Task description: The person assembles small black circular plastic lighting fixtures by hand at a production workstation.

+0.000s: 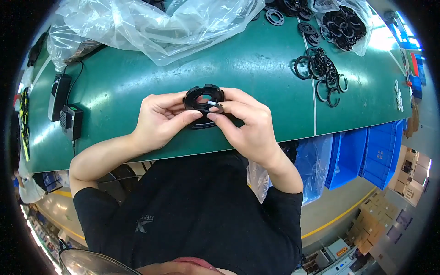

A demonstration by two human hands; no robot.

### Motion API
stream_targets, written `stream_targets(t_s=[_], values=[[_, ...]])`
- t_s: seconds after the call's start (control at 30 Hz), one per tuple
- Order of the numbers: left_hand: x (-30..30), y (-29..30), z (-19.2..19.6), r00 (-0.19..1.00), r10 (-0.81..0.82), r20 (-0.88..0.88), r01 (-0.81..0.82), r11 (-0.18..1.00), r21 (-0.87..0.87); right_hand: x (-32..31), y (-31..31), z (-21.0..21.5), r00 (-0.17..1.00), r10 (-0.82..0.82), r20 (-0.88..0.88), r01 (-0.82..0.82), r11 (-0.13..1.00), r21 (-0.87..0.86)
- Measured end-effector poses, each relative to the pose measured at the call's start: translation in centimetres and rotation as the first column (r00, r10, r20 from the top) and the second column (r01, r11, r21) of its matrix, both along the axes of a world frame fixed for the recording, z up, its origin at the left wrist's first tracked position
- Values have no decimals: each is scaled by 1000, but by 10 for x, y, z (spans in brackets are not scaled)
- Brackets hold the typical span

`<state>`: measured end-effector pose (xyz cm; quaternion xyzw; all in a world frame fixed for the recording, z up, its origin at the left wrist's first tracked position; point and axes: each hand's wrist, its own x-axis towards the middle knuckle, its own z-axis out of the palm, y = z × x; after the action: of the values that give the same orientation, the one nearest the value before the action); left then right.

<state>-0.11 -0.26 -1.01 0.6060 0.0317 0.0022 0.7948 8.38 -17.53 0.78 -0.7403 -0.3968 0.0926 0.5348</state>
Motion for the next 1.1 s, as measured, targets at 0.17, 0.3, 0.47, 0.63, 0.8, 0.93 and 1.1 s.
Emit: stream_targets(t_s=[0.17,0.3,0.47,0.63,0.8,0.93,1.1], values=[[-1,2,3,998,-51,42,35,949,313,2,-5,-4,995,50,-88,-43,996,80],[2,2,6,995,-49,90,7,908,419,0,-6,-4,993,34,-109,-22,994,106],[4,0,4,995,-6,99,-13,981,193,-6,-7,-6,988,-129,-88,141,977,157],[3,3,5,997,-64,34,60,994,94,-2,-8,-10,991,-129,34,123,982,142],[4,5,8,992,-117,-49,117,993,1,-4,-5,-9,981,-138,134,121,984,128],[3,2,6,996,-76,-53,73,996,-49,-5,-2,-10,976,-152,158,135,985,109],[4,2,7,997,-61,-56,58,997,-51,-14,0,-19,949,-205,239,167,971,170]])
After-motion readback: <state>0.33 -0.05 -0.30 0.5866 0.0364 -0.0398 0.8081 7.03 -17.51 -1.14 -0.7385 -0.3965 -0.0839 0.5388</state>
